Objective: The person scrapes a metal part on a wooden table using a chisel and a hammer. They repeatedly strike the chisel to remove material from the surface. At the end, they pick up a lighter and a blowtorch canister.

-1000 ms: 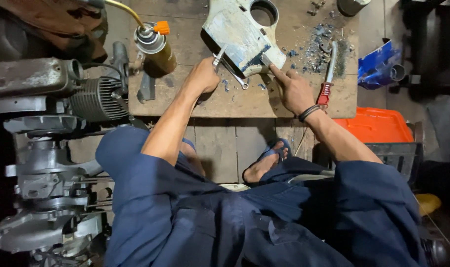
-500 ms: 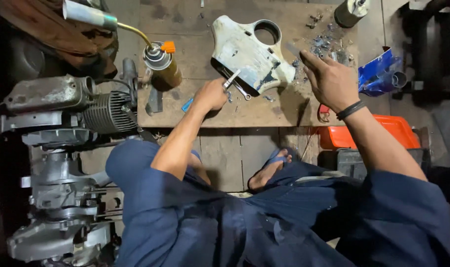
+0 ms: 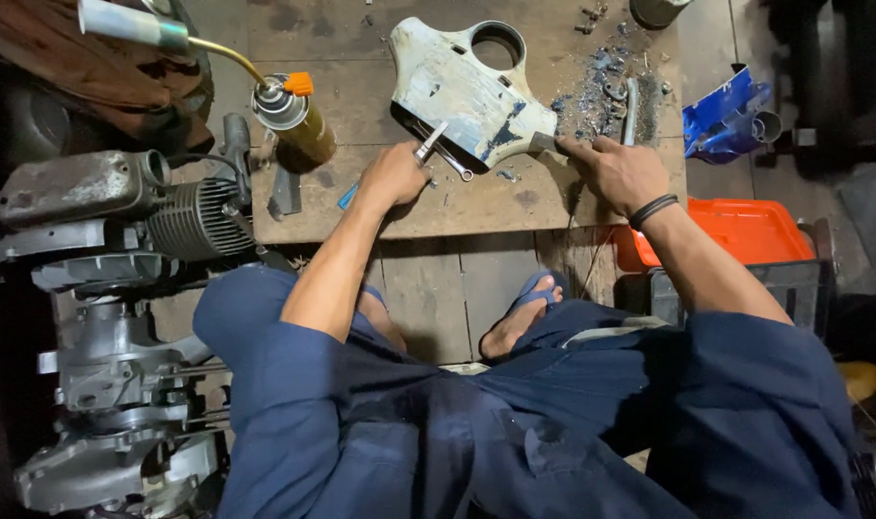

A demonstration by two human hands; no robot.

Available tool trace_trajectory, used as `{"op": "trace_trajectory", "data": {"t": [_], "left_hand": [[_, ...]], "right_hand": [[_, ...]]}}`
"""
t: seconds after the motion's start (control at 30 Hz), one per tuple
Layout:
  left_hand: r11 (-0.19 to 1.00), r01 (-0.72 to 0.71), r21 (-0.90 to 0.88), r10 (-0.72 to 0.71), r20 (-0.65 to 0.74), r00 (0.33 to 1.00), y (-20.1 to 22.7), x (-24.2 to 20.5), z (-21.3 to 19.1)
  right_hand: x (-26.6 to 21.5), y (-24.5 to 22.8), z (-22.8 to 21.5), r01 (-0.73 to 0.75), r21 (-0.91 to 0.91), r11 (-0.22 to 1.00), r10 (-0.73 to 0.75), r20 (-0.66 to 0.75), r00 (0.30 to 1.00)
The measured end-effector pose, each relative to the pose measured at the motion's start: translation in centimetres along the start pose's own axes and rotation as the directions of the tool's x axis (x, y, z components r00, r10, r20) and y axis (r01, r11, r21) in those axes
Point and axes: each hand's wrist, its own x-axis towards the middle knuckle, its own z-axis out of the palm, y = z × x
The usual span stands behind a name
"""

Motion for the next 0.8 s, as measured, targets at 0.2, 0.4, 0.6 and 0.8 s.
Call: {"op": "trace_trajectory", "data": {"t": [0.2, 0.4, 0.6, 0.8], "left_hand": [[1.000, 0.002, -0.003, -0.002, 0.006, 1.000, -1.3, 1.1, 1.7], [1.000, -0.022, -0.009, 0.022, 0.022, 1.000, -1.5, 1.2, 1.5], [0.999, -0.042, -0.020, 0.042, 0.020, 0.999, -0.8, 0.2, 1.1], [1.000, -0.003, -0.007, 0.003, 0.046, 0.999, -0.2, 0.0, 0.0]], "right_hand": [[0.7, -0.3, 1.7, 0.030, -0.018, 0.999, -0.027, 0.129, 0.991], [1.2, 0.1, 4.8, 0.040, -0.018, 0.999, -0.039, 0.077, 0.996], [1.3, -0.2, 5.9, 0.063, 0.051, 0.997, -0.063, 0.006, 0.998], [1.5, -0.6, 5.0, 0.080, 0.160, 0.984, -0.068, -0.080, 0.994]]}}
